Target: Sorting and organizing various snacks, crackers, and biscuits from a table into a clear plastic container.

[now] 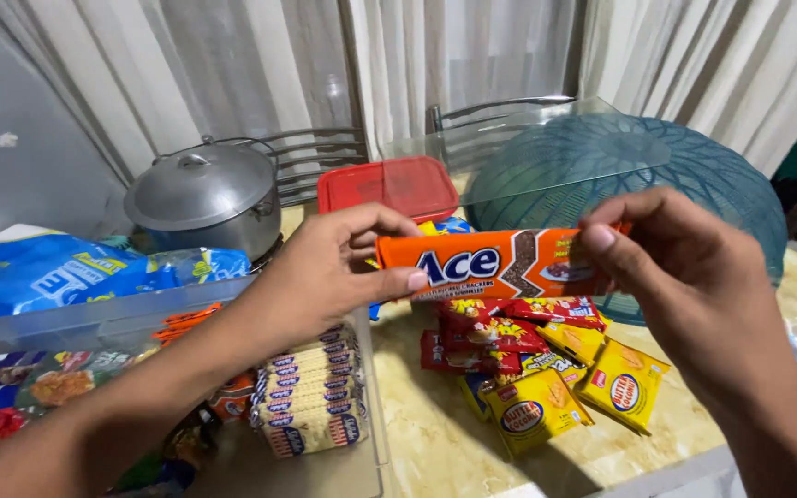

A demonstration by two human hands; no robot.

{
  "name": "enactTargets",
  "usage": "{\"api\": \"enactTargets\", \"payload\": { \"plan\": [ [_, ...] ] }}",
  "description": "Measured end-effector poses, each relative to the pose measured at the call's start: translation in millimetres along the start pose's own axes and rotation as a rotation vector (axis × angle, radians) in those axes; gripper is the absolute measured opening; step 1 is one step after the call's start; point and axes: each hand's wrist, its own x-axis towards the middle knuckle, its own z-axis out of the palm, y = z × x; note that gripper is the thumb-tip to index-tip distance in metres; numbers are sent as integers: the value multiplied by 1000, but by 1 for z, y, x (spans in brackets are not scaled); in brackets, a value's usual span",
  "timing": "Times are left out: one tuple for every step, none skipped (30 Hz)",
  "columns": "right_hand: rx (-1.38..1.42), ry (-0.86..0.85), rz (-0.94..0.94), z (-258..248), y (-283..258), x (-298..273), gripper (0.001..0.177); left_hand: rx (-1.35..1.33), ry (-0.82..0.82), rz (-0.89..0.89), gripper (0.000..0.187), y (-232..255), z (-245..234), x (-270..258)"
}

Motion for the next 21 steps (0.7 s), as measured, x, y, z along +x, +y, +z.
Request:
{"api": "enactTargets", "payload": {
  "plan": [
    [3,-5,-2,2,4,-2,16,2,5,-2,39,-5,-3,0],
    [-23,12,15,3,8,-5,15,-117,20,-36,40,-11,-4,1],
    [-50,29,31,5,13,-7,15,-237,34,-68,42,-16,-6,2],
    [-50,26,30,8,15,-9,15,-237,37,-69,42,-17,-9,0],
    [-9,14,51,11,17,-12,15,-259,48,-3,41,-17,-12,-1],
    [32,2,68,15,19,-13,15,-278,59,66,40,-16,-15,-2],
    [32,-1,64,17,20,-14,15,-277,63,68,40,-10,-19,-4],
    [20,-39,66,21,21,-15,15,-283,98,45,40,-5,-22,-6],
    [7,-78,68,24,22,-16,16,-289,133,22,40,1,-26,-8],
    [6,-81,67,28,21,-16,16,-290,136,23,40,4,-30,-12],
    [35,-147,87,33,20,-17,20,-271,172,32,37,6,-33,-15],
    [62,-211,108,38,20,-18,25,-252,206,43,33,8,-36,-18],
    [59,-212,107,43,14,-18,25,-254,208,44,33,11,-39,-20],
    [-31,-286,20,49,8,-19,31,-201,250,34,30,14,-42,-23],
    [-122,-358,-67,56,2,-19,37,-148,292,23,27,17,-45,-26],
    [-121,-364,-69,58,-3,-18,37,-147,298,21,27,23,-48,-30],
    [-186,-414,-105,60,-7,-18,39,-118,317,12,24,29,-50,-34],
    [-254,-461,-143,62,-12,-16,42,-88,334,6,22,35,-52,-38],
    [-254,-466,-148,66,-18,-13,42,-87,340,8,22,35,-57,-40],
    [-282,-466,-200,70,-24,-10,42,-36,361,17,21,35,-61,-44],
    [-310,-465,-253,74,-31,-7,43,15,383,27,21,35,-66,-47]
  ]
}}
